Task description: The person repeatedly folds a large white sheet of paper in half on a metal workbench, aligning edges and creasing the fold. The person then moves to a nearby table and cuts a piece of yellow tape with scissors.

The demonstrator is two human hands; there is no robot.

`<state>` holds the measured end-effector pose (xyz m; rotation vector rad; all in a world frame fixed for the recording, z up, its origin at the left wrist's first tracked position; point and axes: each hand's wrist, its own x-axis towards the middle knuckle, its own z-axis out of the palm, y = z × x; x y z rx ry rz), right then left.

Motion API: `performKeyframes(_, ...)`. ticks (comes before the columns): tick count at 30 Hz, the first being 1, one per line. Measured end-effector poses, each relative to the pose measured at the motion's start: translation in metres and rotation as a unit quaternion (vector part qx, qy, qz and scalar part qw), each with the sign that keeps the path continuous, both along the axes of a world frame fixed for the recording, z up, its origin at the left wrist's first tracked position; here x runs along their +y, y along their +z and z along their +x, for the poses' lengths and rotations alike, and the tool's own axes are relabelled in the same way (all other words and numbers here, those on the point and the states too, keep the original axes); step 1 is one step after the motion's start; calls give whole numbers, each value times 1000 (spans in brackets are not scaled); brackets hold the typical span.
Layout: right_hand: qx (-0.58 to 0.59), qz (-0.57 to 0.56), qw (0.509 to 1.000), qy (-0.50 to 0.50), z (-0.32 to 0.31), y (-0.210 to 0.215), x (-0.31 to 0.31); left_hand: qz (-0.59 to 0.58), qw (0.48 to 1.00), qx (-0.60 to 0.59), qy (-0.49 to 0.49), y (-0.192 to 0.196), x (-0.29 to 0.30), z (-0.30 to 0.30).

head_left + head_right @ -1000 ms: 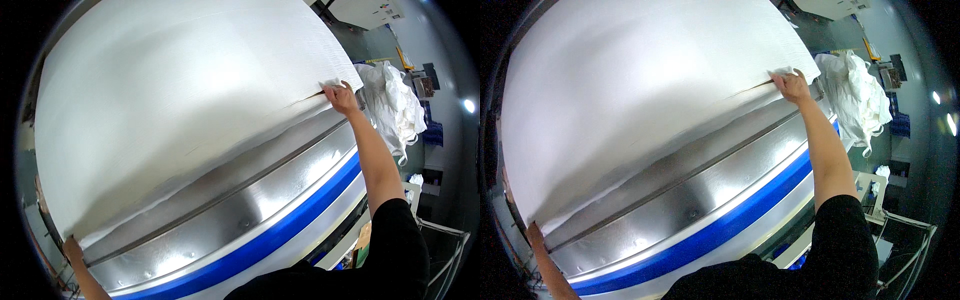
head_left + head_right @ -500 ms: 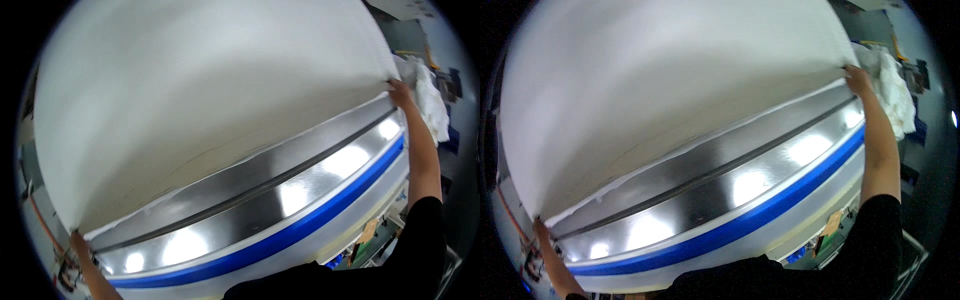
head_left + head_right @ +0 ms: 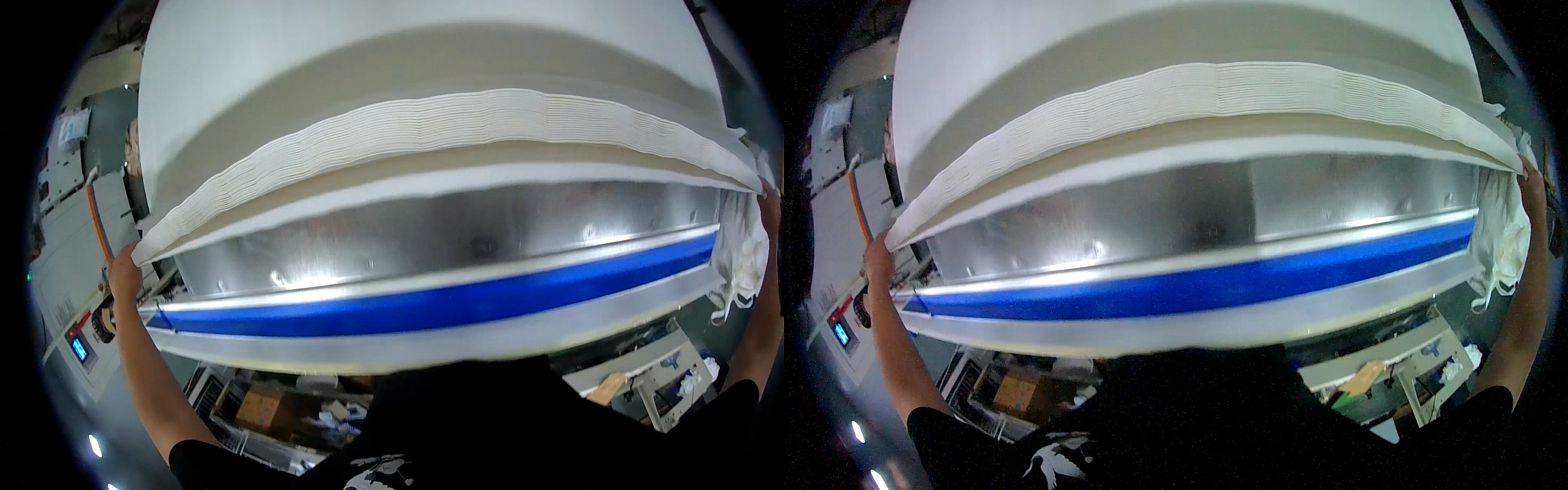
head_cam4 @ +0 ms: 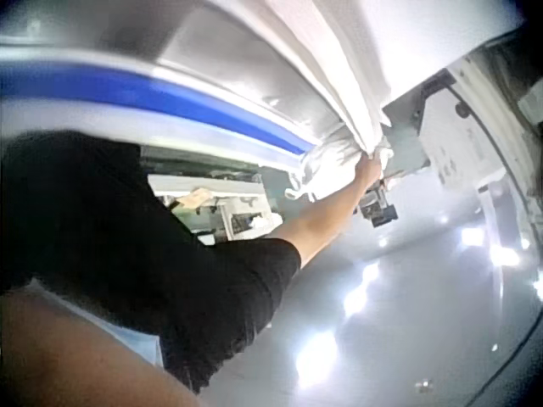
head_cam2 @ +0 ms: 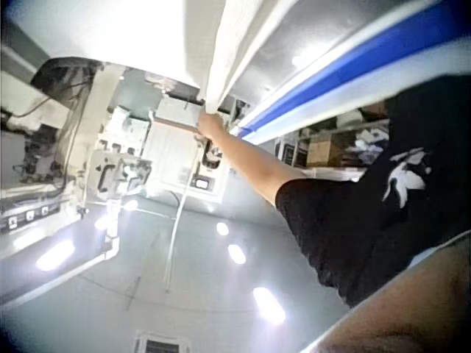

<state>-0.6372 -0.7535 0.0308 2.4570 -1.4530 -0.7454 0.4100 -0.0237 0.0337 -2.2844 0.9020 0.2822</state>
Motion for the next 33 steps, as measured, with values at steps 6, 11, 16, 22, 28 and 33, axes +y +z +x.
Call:
performKeyframes(6,21,95,995,21,-60,-7,82,167,983,55,-56,-22,110,-51)
performKeyframes(11,146,185,971,43,-40,-24,167,344,924,161,-45,-61,143,-123)
performKeyframes(16,250,227,939,59,-58,-46,195,420,885,198,-39,-99,150,-138)
performKeyframes(22,229,231,940,100,-91,-94,193,467,862,195,-14,-115,151,-136)
performKeyframes(28,157,185,963,116,-183,-111,182,360,927,11,100,-113,136,-121)
performKeyframes(33,248,220,941,62,-169,-84,193,127,977,-41,167,-119,108,-118)
